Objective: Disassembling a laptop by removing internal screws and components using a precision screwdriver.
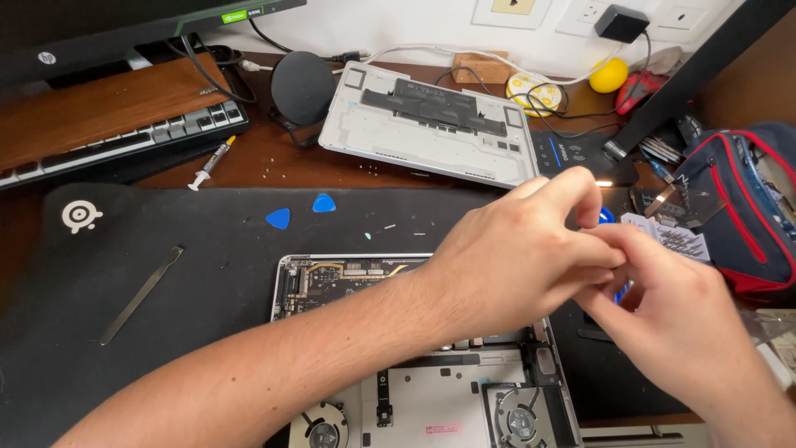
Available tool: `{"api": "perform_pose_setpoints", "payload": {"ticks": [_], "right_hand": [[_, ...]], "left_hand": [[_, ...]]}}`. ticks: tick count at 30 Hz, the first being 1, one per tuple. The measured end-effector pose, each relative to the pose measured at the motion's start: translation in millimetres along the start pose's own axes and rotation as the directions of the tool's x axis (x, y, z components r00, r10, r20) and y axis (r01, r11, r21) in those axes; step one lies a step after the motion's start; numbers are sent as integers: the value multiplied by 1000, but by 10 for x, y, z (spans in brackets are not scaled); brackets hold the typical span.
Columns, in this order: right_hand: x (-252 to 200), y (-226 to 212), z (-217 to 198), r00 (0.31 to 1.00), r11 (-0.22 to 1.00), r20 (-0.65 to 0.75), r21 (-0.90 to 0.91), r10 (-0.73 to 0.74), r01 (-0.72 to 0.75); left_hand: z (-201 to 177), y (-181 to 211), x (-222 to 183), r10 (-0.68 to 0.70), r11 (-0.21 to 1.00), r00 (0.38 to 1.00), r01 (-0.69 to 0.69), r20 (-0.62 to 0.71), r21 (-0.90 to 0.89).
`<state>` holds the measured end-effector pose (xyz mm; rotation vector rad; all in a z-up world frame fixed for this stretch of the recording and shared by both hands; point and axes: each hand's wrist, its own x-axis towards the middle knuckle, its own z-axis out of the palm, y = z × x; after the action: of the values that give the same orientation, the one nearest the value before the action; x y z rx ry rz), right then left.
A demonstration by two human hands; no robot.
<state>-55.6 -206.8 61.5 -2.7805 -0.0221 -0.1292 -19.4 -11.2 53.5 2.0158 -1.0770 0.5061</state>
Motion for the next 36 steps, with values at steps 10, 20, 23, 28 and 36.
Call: {"api": "perform_pose_setpoints", "payload": {"ticks": [10,20,23,28,36], "right_hand": [[123,-62,-69,984,618,97,-768,-147,168],[271,-274,-137,971,628,229,-765,65,138],[413,90,56,969,733,242,-651,-47,199],[554,415,250,967,723,143,-643,-211,253],[597,667,441,960,937,116,-215,-255,275]], "left_hand": [[-487,49,136,43,995,999,-42,16,-91],[-1208,-57,221,199,980,952,-201,-234,18],[-1267,-53,192,191,980,952,-198,-238,-5],[-1144,-102,220,210,976,954,-217,-213,-11],[-881,-314,225,315,944,949,-311,14,-111]]}}
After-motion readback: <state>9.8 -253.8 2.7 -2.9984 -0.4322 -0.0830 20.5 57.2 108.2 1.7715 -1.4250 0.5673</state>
